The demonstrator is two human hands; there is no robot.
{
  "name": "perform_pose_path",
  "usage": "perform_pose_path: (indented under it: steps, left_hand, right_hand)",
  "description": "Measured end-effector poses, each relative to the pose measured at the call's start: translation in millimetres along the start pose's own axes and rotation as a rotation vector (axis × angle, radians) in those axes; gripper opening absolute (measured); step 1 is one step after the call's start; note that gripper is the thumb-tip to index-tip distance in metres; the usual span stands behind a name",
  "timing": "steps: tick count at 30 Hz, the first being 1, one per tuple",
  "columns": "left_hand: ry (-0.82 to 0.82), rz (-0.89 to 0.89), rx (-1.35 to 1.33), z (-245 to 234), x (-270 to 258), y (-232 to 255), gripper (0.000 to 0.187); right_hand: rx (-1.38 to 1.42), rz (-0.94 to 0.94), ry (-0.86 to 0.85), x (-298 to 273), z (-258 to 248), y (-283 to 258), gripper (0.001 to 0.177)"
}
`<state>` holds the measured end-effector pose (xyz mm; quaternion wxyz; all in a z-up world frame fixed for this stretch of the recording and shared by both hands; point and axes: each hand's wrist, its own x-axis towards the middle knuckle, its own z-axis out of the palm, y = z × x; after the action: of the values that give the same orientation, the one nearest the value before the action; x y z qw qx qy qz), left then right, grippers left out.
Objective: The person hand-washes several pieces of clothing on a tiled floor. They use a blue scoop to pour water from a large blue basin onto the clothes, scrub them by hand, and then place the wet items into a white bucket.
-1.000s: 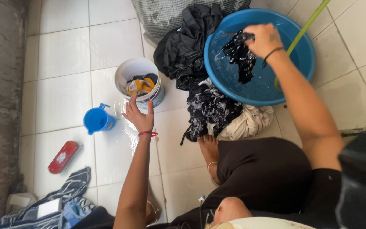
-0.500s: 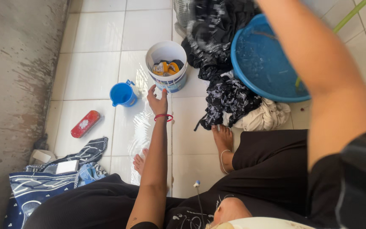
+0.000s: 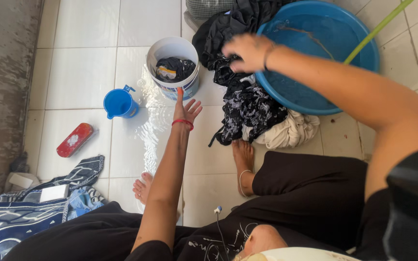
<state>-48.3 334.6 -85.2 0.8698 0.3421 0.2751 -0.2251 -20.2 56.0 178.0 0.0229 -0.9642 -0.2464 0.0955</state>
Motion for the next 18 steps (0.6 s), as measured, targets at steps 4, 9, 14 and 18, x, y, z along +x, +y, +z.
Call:
perform_pose_path:
  steps: [4,9,14,18]
  left_hand:
    - [0.12,0.115,-0.179,26.8,43.8,13.7,0.115]
    - [0.204,0.146,-0.25,21.0,108.2,40.5,0.091]
    - [0.191,0.142,-0.214,21.7,170.1,117.1,0.099]
    - [0.126,0.288,-0.327,36.5,210.3,156.9,0.111]
  right_hand:
    - [-0.039,0.122,-0.386,-74.6,60.5,10.7,0.054]
    - [-0.097,-0.035,-0.251,-116.1,129.1,5.8,0.052]
    - [-0.115,-0.179,-0.059,-108.7,155.5,-6.1,0.09]
    - [-0.129,-0.049,-0.155,-89.4,165.0,3.9,0.098]
